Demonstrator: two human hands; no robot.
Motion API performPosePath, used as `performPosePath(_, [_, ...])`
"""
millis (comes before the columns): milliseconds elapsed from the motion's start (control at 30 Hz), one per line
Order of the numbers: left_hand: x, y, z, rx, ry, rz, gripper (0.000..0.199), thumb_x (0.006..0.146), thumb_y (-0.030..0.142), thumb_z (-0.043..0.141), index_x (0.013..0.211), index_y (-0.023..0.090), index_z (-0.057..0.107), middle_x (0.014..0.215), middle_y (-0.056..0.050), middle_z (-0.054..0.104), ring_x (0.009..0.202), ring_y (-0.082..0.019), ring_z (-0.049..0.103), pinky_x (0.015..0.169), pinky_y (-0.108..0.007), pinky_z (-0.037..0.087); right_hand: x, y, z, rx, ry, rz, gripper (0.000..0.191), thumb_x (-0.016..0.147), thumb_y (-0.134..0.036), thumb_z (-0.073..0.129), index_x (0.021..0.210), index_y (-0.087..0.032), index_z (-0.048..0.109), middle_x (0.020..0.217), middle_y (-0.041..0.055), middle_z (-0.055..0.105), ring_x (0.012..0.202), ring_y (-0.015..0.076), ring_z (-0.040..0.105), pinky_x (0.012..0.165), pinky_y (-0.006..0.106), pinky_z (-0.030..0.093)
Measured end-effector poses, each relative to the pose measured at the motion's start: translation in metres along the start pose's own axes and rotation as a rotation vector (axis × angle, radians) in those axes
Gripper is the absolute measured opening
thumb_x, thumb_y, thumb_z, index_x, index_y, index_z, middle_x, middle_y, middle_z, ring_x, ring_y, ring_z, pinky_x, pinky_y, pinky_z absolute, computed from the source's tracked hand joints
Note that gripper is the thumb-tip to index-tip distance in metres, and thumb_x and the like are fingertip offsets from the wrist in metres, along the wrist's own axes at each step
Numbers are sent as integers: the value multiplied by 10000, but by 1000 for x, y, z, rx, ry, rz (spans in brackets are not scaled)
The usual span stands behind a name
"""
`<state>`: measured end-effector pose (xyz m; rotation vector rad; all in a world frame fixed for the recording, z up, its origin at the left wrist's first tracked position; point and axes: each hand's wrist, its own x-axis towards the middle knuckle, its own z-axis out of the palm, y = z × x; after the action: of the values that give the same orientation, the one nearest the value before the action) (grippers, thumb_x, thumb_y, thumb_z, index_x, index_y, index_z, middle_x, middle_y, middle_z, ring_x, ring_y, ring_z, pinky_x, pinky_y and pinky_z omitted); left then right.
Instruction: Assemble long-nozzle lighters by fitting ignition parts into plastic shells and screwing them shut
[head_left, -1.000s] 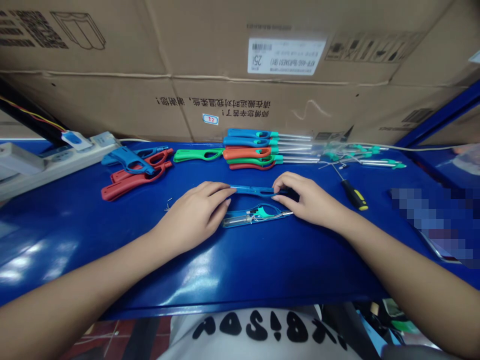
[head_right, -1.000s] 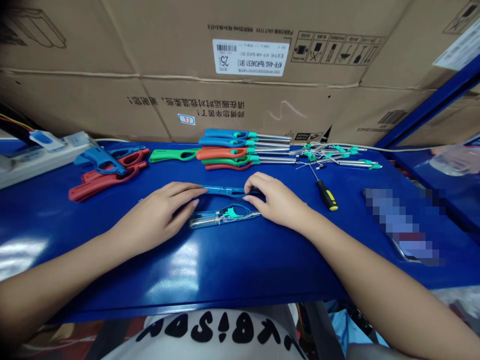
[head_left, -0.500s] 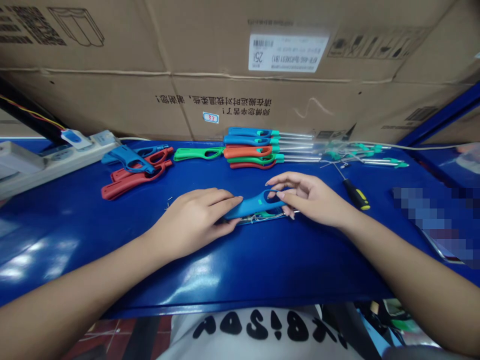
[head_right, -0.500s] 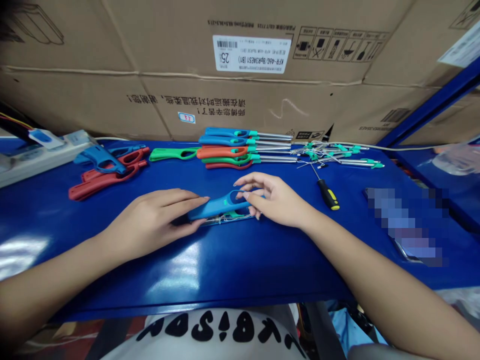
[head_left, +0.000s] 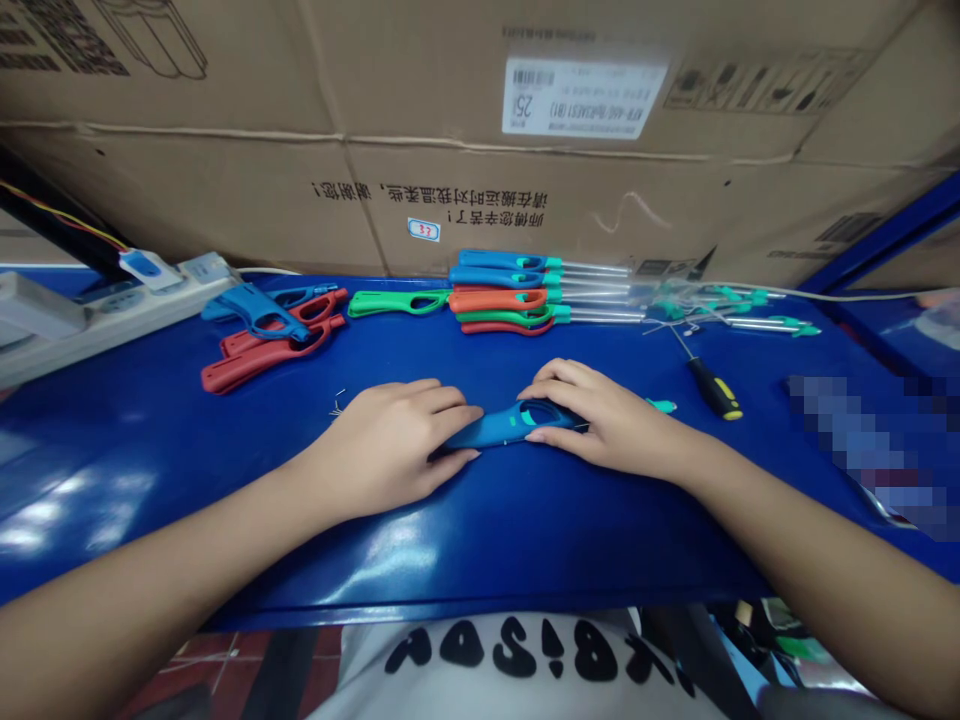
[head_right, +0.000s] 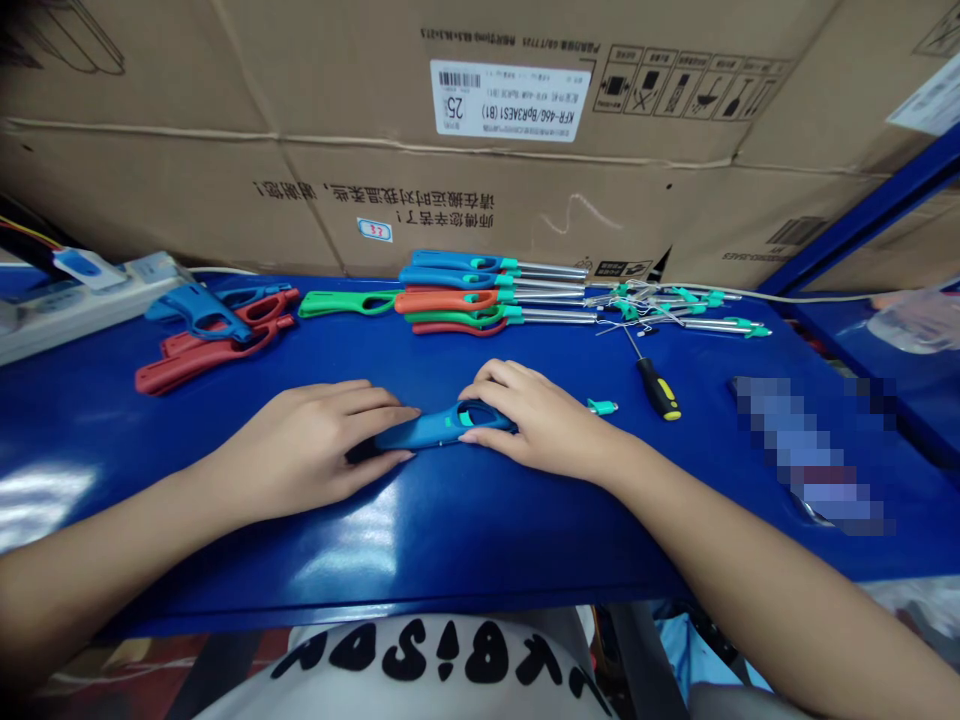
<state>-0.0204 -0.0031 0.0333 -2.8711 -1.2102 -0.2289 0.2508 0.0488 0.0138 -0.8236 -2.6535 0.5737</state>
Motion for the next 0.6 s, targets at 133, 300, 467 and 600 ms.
performPosePath(133, [0,0,0,-18,-10,-10,287,965,387,585,1173,212,679,1017,-41,715,912,-233,679,753,-352,523,-1,0,2,-49,2,-18,364,957,-415,618,1234,-179,618,1164,120,609,1076,260,575,932,422,486])
performPosePath(300, [-1,0,3,-31,2,-27,290,972,402,579,1178,223,680,1038,-31,710,914,-219,673,731,-331,510,-1,-1,1,-99,-19,-19,369,964,-428,604,1234,-177,620,1179,118,613,1088,262,580,932,426,478])
performPosePath(467, [-1,0,5,-42,14,-38,288,966,400,592,1178,226,678,1044,-24,708,924,-219,674,735,-332,509,-1,-2,0,-141,-29,-25,364,968,-437,597,1230,-184,622,1189,108,617,1087,257,583,926,422,466])
performPosePath(600, [-1,0,6,-55,29,-50,294,963,406,596,1180,225,677,1043,-24,707,925,-218,674,721,-326,505,-2,-2,-1,-166,-23,-27,370,980,-435,579,1247,-182,612,1203,115,619,1086,259,587,914,420,460])
